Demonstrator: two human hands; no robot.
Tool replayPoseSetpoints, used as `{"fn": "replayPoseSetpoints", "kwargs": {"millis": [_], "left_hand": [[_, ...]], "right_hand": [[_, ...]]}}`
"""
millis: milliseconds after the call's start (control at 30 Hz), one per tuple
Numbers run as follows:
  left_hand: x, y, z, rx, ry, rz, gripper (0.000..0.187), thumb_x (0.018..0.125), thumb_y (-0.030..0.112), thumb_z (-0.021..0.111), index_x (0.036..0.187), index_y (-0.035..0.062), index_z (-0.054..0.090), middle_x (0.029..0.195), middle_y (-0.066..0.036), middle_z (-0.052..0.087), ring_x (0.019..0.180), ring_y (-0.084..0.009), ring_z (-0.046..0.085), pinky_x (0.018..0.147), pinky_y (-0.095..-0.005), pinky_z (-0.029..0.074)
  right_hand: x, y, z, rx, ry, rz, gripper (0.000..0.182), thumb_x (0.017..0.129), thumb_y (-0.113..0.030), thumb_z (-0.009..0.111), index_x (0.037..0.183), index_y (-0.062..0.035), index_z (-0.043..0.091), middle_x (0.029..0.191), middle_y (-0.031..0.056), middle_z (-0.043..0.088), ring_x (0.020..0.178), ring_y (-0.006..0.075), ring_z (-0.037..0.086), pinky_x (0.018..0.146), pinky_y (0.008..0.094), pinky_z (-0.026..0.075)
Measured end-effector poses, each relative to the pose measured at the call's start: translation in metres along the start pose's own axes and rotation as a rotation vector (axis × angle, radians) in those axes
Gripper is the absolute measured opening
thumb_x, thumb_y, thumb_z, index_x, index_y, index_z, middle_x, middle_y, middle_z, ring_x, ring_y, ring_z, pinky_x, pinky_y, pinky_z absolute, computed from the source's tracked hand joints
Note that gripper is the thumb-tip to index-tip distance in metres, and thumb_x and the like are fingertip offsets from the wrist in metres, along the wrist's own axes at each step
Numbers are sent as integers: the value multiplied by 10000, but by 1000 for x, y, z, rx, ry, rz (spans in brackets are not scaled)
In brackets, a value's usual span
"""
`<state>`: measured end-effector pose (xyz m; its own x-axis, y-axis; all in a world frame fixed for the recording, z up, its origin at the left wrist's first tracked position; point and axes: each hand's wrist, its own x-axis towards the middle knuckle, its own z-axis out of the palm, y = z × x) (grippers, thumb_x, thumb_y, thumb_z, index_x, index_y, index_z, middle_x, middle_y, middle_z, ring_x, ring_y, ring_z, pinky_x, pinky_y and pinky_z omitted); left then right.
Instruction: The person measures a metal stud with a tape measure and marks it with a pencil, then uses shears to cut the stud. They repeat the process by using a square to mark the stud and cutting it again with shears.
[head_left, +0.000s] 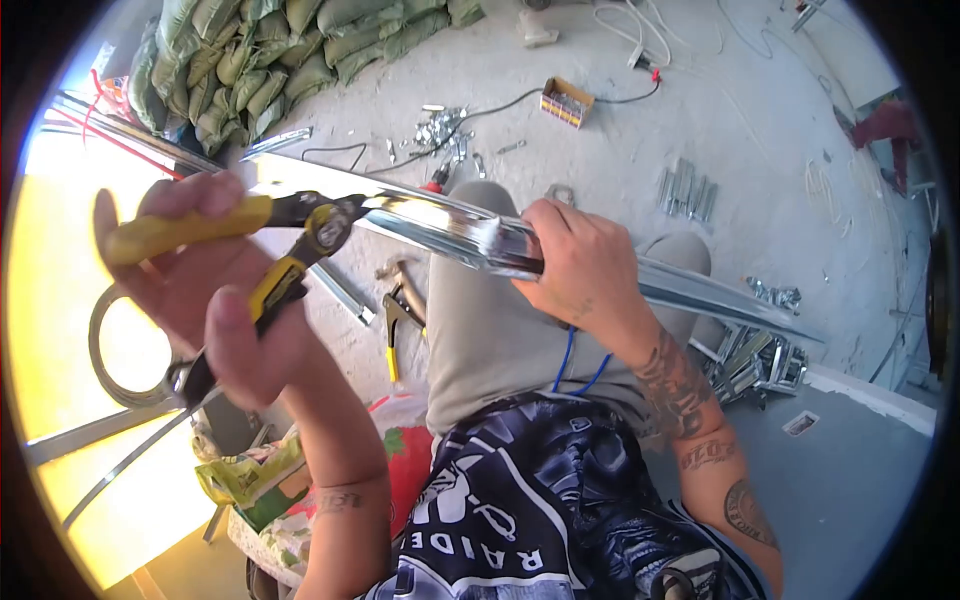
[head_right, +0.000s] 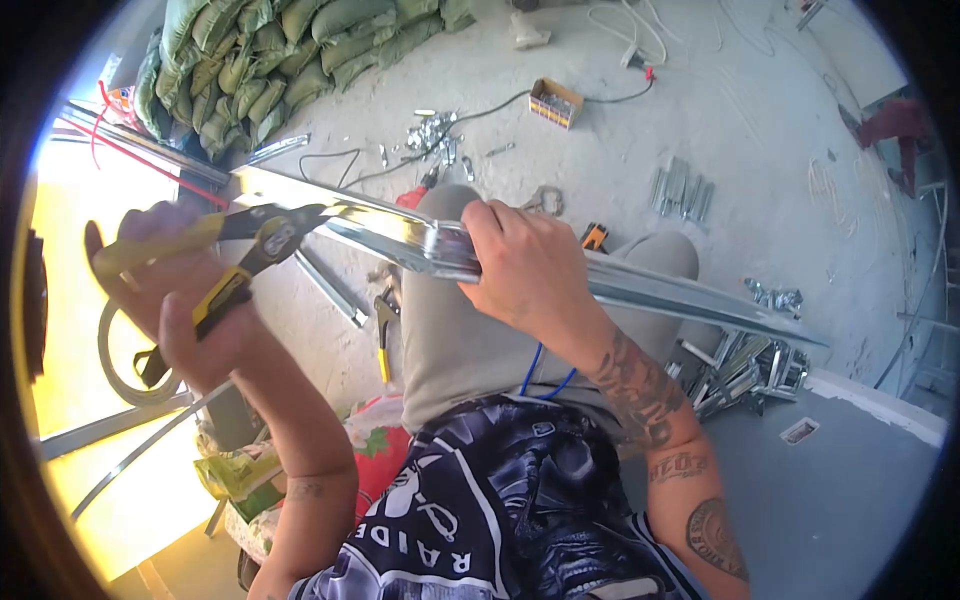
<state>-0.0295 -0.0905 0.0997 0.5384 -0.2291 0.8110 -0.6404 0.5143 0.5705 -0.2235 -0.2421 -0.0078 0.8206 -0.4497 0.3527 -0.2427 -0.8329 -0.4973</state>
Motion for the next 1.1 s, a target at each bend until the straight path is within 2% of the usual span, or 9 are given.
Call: {"fn": "replayPoseSetpoints", "kwargs": {"millis": [367,567,600,633,667,700,800,900,1100], "left_hand": [[-43,-69,77,-458,252,-363,933,676,176,598,1538,14,279,1164,-185,523,1021,-296,550,987,-441,456],[-75,-81,-14,-263,512,-426,892,855,313,549,1618,79,150,1523,-301,392,1411,-409,417,1218,-556,269],[-82,-92,-44,-474,536,-400,785,835,396,696,1519,105,440,1584,-246,323,1460,-438,335,1170,-667,246],[-107,-98,-64,-443,572,-463,948,830,408,668,1613,122,215,1584,-260,321,1481,-418,307,1224,-596,218],[-124,-92,-60,-503,523,-379,582,926,336,598,1362,-38,501,1144,-211,653,1075,-331,652,1020,-532,501],[-152,-94,-71,-334,539,-519,798,894,468,504,1513,-9,343,1394,-286,527,1306,-470,512,1146,-660,346],[-217,-79,-57,-545,577,-743,814,906,511,513,1507,-20,376,1495,-258,453,1381,-461,442,1161,-584,367],[-234,-45,-42,-423,383,-1078,613,987,439,576,1456,55,480,1419,-152,549,1246,-280,573,987,-408,518],[-254,-55,-116,-168,-158,-1363,556,933,227,720,1423,62,516,1343,-124,595,1212,-255,583,910,-370,533]], "right_hand": [[15,-8,-55,126,-96,121,490,726,-304,826,1030,-46,540,906,120,624,842,338,658,733,452,522],[19,28,-5,134,-103,63,599,777,-380,836,1155,-37,523,1120,141,519,1035,364,609,839,473,520],[24,27,-6,158,-174,86,641,729,-345,870,1119,-2,494,1130,201,529,1046,392,614,823,467,543],[28,26,-6,129,-195,105,673,705,-321,884,1124,4,469,1082,200,563,1017,386,633,811,451,552],[33,29,-2,116,-183,95,673,705,-321,884,1124,4,469,1082,200,563,1017,386,633,811,451,552],[36,33,3,126,-231,107,671,710,-322,881,1135,-10,465,1048,183,589,954,381,652,773,455,551],[41,41,11,171,-290,70,772,710,-288,869,1302,-54,432,887,155,666,840,373,689,724,466,555],[49,48,11,257,-418,-8,907,721,-228,830,1485,-134,351,814,136,665,807,354,689,726,466,547],[62,70,31,368,-641,-78,988,709,-159,754,1579,-184,285,731,114,638,713,343,664,675,447,511]]}}
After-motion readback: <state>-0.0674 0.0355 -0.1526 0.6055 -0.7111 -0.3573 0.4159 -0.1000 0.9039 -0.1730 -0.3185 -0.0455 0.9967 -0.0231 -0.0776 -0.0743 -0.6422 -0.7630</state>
